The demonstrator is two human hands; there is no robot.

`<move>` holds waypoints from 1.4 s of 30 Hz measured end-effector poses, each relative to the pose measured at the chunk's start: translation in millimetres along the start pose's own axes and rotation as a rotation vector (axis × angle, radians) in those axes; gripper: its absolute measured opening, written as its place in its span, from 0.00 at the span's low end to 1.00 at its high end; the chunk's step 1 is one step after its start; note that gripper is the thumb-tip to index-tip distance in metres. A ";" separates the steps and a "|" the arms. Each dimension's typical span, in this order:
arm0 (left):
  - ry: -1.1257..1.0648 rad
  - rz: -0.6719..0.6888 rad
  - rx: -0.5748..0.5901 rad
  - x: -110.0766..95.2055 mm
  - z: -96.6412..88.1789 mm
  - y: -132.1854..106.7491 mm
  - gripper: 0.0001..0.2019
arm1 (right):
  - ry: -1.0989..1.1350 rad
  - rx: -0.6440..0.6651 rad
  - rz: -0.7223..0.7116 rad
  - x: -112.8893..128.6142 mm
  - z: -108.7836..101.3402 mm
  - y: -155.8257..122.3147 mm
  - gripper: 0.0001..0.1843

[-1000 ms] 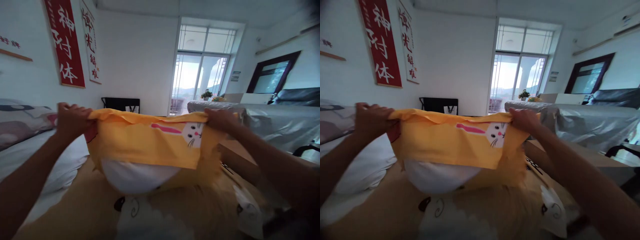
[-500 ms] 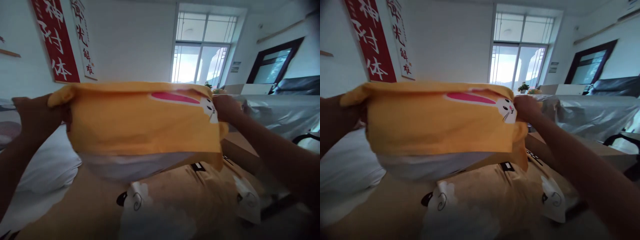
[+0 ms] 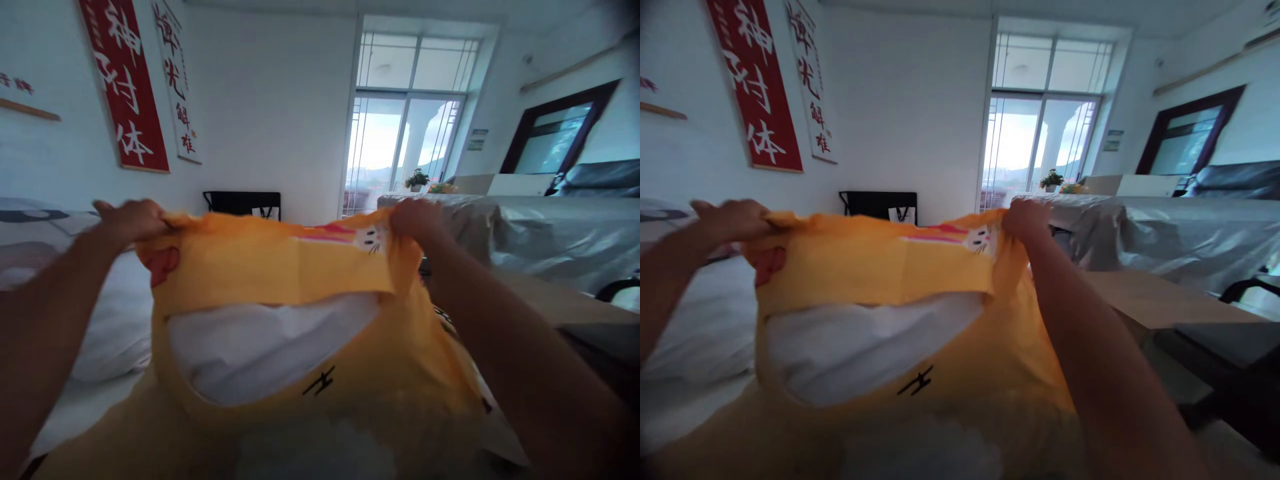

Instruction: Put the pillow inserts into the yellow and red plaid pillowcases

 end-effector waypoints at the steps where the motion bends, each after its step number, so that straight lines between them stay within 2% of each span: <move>1: 0.023 -0.018 0.014 -5.6 9.6 -6.3 0.26 | 0.016 0.015 -0.076 10.9 7.5 -5.4 0.19; 3: -0.007 0.014 -0.091 -17.5 27.4 -19.3 0.22 | 0.075 0.042 -0.248 33.6 22.9 -21.9 0.20; 5: -0.175 0.131 -0.195 -32.9 49.1 -32.5 0.21 | 0.150 0.076 -0.419 59.0 38.8 -46.4 0.21; 6: -0.290 0.206 -0.162 -42.8 63.8 -39.1 0.21 | 0.214 0.113 -0.522 73.8 47.1 -61.2 0.20; 7: -0.402 0.297 -0.069 -54.7 80.9 -45.9 0.21 | 0.283 0.169 -0.622 89.1 55.8 -76.6 0.20; 9: -0.544 0.448 0.188 -79.5 117.4 -60.2 0.24 | 0.453 0.346 -0.809 119.0 73.5 -104.8 0.21; 10: -0.545 0.497 0.302 -89.6 134.7 -66.6 0.25 | 0.516 0.420 -0.846 130.8 82.1 -114.0 0.23; 11: -0.520 0.493 0.328 -95.8 148.9 -70.5 0.26 | 0.565 0.464 -0.847 139.5 90.3 -118.7 0.25; 13: -0.486 0.466 0.316 -99.3 169.1 -74.3 0.25 | 0.592 0.442 -0.768 146.6 104.7 -115.8 0.25; 16: -0.464 0.413 0.255 -89.8 184.4 -79.7 0.24 | 0.555 0.340 -0.668 140.0 122.4 -103.7 0.22; 19: -0.430 0.393 0.214 -84.0 192.9 -95.3 0.23 | 0.497 0.300 -0.602 131.9 137.0 -106.4 0.22; 21: -0.398 0.427 0.200 -86.1 192.0 -104.4 0.23 | 0.457 0.296 -0.584 131.2 140.5 -111.4 0.24; 23: -0.342 0.468 0.187 -86.6 177.7 -101.9 0.24 | 0.407 0.299 -0.588 130.5 133.8 -106.9 0.25; 25: -0.270 0.477 0.146 -81.4 144.9 -83.9 0.24 | 0.360 0.295 -0.580 125.0 114.7 -87.5 0.27; 27: -0.206 0.455 0.051 -73.4 97.6 -55.2 0.22 | 0.322 0.226 -0.547 115.3 85.7 -57.8 0.29; 28: -0.186 0.429 -0.018 -70.0 72.6 -40.1 0.24 | 0.306 0.150 -0.527 110.6 69.7 -43.1 0.29; 29: -0.149 0.348 -0.141 -66.4 48.5 -26.1 0.30 | 0.275 -0.036 -0.504 106.8 52.2 -30.8 0.29; 30: -0.096 0.117 -0.401 -60.0 24.7 -15.8 0.35 | 0.279 -0.223 -0.473 104.4 36.7 -23.4 0.28; 31: -0.065 -0.023 -0.523 -58.0 10.1 -10.7 0.38 | 0.280 -0.360 -0.433 103.6 25.9 -21.2 0.28; 32: -0.031 -0.035 -0.491 -60.7 5.8 -8.5 0.40 | 0.275 -0.436 -0.437 105.6 20.0 -24.0 0.28; 33: -0.005 0.000 -0.412 -64.9 8.8 -10.0 0.40 | 0.266 -0.439 -0.484 110.1 19.2 -30.5 0.27; 36: 0.022 0.311 0.044 -77.9 50.5 -30.6 0.37 | 0.197 -0.229 -0.661 124.3 35.4 -54.9 0.23; 37: 0.030 0.360 0.117 -78.7 65.1 -38.3 0.36 | 0.178 -0.171 -0.661 125.5 42.1 -59.2 0.22; 39: 0.081 0.395 0.112 -78.7 85.3 -47.1 0.35 | 0.156 -0.125 -0.581 122.4 51.8 -58.6 0.23; 40: 0.114 0.403 0.064 -79.7 89.8 -48.1 0.35 | 0.154 -0.123 -0.546 119.7 54.4 -55.0 0.24; 42: 0.157 0.374 -0.093 -83.7 86.9 -45.1 0.36 | 0.163 -0.130 -0.528 115.0 56.0 -45.3 0.26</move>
Point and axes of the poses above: each hand's wrist, its own y-axis towards the middle knuckle, its own z-axis out of the palm, x = y × z, the point moved 3 cm from there along y, towards the middle knuckle, and after that the axes turned 5 degrees about -x, right-handed, at the moved point
